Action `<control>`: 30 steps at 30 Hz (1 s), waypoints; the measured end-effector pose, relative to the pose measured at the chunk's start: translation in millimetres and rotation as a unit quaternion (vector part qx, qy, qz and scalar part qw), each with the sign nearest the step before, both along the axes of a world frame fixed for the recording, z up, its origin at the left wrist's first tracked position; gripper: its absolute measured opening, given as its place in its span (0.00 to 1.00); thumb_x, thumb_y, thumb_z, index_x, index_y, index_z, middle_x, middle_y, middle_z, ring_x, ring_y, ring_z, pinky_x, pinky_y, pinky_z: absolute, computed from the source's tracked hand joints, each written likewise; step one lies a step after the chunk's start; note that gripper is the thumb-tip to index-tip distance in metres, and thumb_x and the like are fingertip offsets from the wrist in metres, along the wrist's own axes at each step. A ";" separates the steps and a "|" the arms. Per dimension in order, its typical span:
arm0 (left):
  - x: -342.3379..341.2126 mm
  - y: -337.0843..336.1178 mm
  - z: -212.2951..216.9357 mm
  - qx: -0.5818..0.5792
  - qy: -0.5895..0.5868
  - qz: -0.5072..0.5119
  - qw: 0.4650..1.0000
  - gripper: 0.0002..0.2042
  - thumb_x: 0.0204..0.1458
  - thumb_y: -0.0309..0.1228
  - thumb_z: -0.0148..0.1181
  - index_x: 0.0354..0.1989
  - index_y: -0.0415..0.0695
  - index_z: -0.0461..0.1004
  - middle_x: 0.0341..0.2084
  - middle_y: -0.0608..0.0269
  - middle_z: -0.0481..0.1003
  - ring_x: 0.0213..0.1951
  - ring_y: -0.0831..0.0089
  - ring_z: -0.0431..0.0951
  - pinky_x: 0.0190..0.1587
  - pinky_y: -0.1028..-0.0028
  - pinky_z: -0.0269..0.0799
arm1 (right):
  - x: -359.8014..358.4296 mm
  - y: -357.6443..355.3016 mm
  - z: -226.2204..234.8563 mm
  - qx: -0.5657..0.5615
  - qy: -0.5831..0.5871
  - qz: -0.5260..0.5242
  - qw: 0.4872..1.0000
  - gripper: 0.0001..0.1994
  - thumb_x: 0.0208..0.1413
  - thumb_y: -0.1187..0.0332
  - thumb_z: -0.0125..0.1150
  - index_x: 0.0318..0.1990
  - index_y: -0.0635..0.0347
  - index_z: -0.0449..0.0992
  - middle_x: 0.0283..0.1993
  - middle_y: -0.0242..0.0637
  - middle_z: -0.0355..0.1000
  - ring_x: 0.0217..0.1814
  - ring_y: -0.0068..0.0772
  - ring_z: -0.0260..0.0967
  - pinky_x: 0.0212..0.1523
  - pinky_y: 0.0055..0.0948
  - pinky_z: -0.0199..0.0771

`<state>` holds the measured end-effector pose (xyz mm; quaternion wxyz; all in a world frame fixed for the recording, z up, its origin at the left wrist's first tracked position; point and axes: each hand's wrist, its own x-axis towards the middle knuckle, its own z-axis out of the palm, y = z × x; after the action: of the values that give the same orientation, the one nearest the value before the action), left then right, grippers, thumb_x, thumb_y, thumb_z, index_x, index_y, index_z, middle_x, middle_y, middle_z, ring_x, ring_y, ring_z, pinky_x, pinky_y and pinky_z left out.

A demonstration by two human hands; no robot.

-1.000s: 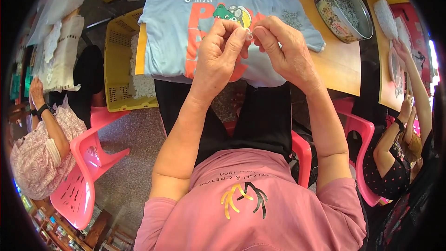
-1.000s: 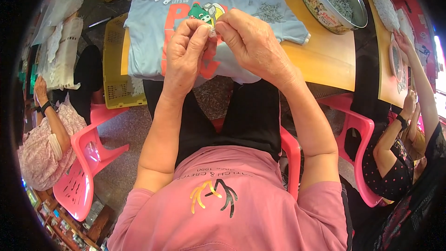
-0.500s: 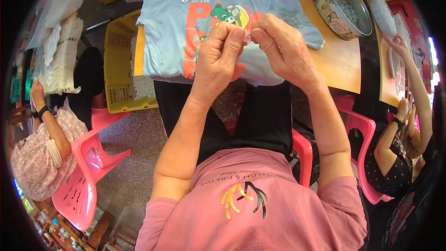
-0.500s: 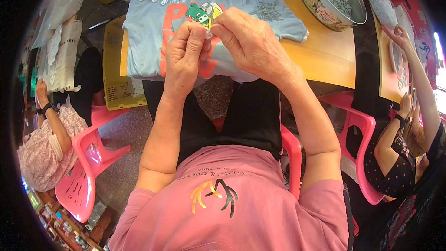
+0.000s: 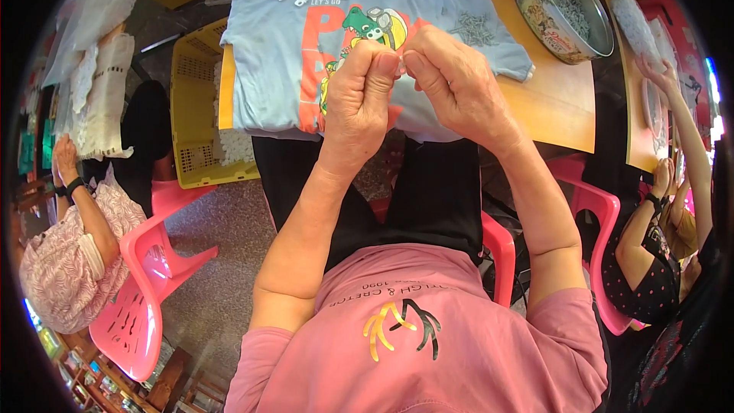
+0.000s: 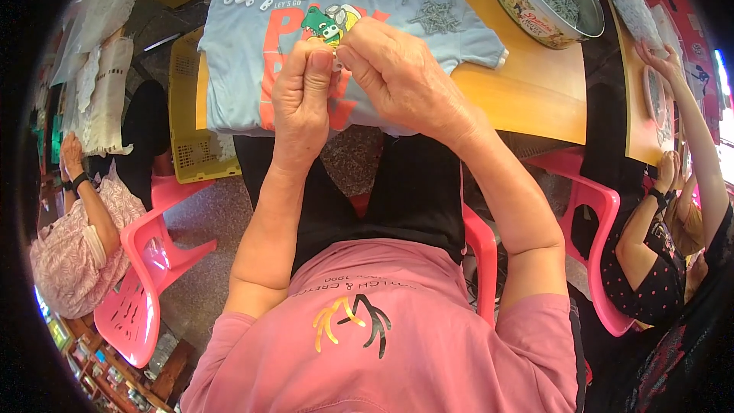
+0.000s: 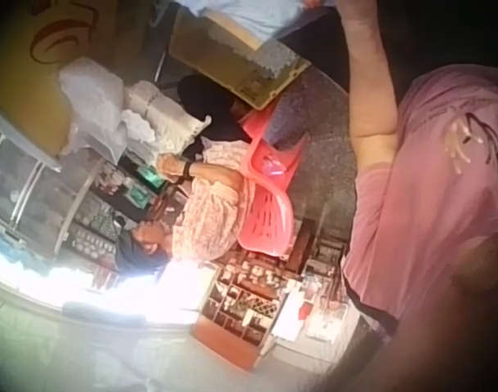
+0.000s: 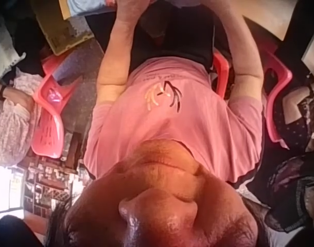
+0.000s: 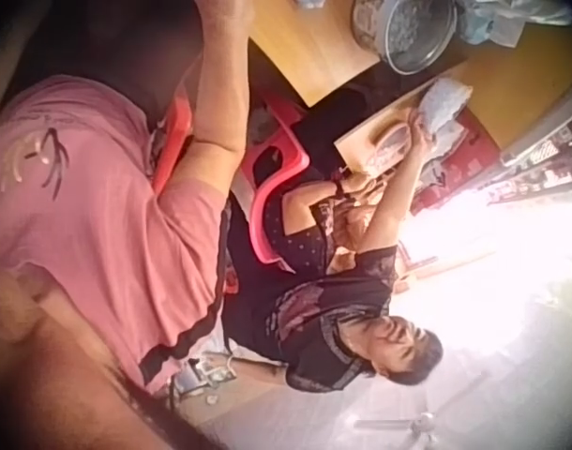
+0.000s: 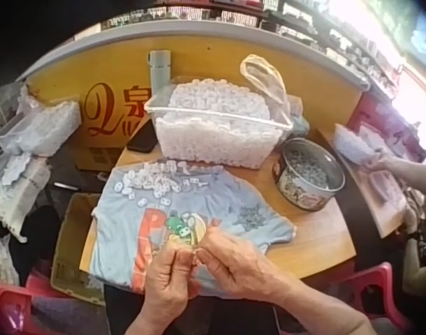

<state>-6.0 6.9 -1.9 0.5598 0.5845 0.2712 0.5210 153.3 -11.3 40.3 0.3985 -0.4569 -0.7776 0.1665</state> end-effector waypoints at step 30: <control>-0.4 0.2 7.6 0.001 0.027 0.007 1.000 0.11 0.65 0.31 0.51 0.31 0.39 0.67 0.22 0.68 0.67 0.27 0.81 0.63 0.30 0.77 0.62 | 12.4 1.3 18.9 0.042 -0.078 0.034 0.995 0.03 0.57 0.76 0.59 0.35 0.65 0.72 0.29 0.42 0.66 0.28 0.46 0.65 0.28 0.35 0.66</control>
<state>-6.5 7.1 5.7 0.5477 0.5971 0.2897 0.5095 165.7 -10.0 59.2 0.3497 -0.4247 -0.8277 0.1108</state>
